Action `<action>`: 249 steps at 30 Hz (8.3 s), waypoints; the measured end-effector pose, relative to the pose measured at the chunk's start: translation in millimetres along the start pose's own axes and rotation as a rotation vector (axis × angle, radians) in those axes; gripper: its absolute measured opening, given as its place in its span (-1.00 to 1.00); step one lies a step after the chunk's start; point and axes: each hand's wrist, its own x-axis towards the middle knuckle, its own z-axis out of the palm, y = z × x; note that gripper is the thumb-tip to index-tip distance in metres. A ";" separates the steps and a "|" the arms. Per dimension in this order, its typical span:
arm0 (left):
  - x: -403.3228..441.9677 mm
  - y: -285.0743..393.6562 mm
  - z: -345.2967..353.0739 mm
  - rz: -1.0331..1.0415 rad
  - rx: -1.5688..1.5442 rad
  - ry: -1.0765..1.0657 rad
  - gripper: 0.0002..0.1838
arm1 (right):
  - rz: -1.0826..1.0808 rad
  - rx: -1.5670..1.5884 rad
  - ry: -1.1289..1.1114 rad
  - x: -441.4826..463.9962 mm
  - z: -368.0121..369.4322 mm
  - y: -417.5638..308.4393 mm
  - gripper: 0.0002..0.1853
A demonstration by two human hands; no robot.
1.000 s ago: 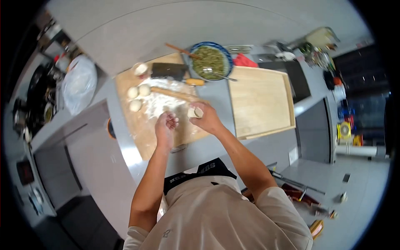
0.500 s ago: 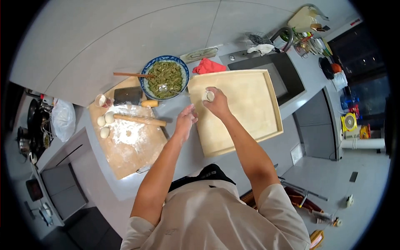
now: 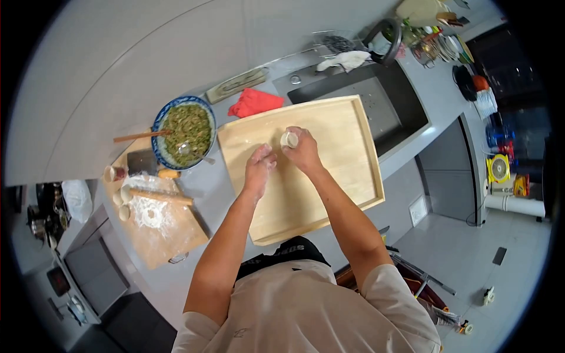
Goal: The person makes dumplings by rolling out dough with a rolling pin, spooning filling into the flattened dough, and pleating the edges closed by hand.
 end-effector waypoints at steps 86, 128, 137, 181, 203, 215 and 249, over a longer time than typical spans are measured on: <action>-228.3 58.9 -497.6 0.634 0.645 0.787 -0.54 | -0.641 -0.545 -0.697 -246.0 378.5 -298.4 -0.19; -225.2 36.4 -443.3 0.875 1.278 0.482 -0.54 | -0.391 -0.418 0.073 -198.2 314.5 -211.4 -0.55; -228.2 38.5 -435.5 0.740 1.264 0.774 -0.57 | -0.376 -0.342 0.051 -208.2 302.5 -205.4 -0.55; -222.9 54.2 -515.3 0.456 1.425 0.910 -0.25 | -0.598 -0.631 -0.361 -219.3 358.8 -271.8 -0.21; -241.6 86.8 -490.4 0.066 1.041 0.408 -0.67 | -0.790 -0.432 -0.329 -242.0 313.6 -232.9 -0.63; -219.4 65.0 -520.7 0.491 1.527 0.787 -0.22 | -0.529 -0.650 -0.318 -202.3 366.9 -280.7 -0.08; -219.1 69.9 -495.0 0.573 1.376 0.590 -0.40 | -0.713 -0.563 -0.384 -218.5 338.0 -245.4 -0.24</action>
